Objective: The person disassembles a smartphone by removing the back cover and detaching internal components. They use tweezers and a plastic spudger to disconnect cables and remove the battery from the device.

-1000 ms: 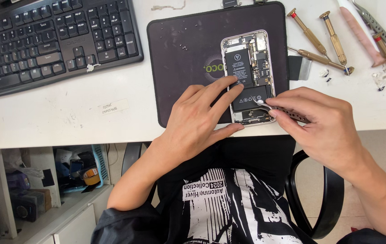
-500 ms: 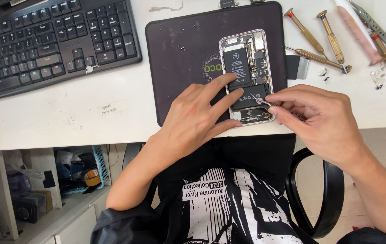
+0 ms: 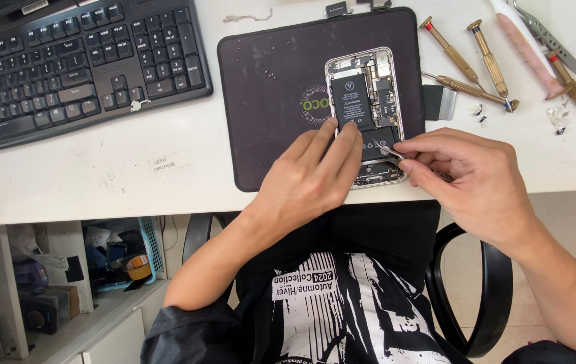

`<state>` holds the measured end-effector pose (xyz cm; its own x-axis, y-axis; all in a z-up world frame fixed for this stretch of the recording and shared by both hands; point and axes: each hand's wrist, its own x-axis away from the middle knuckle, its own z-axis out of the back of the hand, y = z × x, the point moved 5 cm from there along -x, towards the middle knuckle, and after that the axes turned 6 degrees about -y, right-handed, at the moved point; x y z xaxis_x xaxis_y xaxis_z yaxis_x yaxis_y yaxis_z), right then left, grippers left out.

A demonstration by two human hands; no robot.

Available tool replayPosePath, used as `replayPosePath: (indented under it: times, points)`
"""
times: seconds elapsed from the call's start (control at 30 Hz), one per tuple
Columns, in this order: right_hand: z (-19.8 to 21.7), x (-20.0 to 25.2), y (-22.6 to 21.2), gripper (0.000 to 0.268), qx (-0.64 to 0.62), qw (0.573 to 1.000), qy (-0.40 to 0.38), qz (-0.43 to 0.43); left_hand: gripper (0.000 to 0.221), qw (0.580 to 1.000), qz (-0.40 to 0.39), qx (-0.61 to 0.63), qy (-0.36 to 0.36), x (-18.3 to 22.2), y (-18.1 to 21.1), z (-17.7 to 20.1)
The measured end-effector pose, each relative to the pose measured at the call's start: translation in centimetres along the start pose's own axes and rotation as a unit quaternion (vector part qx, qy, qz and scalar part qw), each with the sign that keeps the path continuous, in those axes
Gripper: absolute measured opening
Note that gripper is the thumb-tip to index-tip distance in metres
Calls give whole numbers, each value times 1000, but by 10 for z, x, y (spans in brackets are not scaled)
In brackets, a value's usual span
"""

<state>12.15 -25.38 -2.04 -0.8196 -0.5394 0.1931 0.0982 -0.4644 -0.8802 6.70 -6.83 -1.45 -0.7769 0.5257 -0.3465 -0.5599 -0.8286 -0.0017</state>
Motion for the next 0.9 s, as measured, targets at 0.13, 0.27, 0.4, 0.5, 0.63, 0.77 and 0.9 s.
replayPosePath:
  times: [0.13,0.27,0.4,0.5,0.63,0.77,0.9]
  points:
    - [-2,4,-5,28,32,999,14,33,27,999,-18,-37,4,0,2,0]
    - [-4,10,-6,36,22,998,24,56,27,998,-35,-48,21,0,1,1]
    - [-8,15,-3,45,-39,994,34,95,26,997,-43,-62,26,1,1,2]
    - [-11,16,3,45,-16,996,39,83,27,996,-53,-69,23,1,2,1]
    - [-10,21,8,42,-51,995,42,76,27,995,-56,-72,27,2,2,2]
    - [-4,26,16,39,-44,996,53,59,23,996,-48,-66,38,2,3,-1]
    - [13,33,16,31,36,992,107,61,23,996,-48,-63,40,5,3,2]
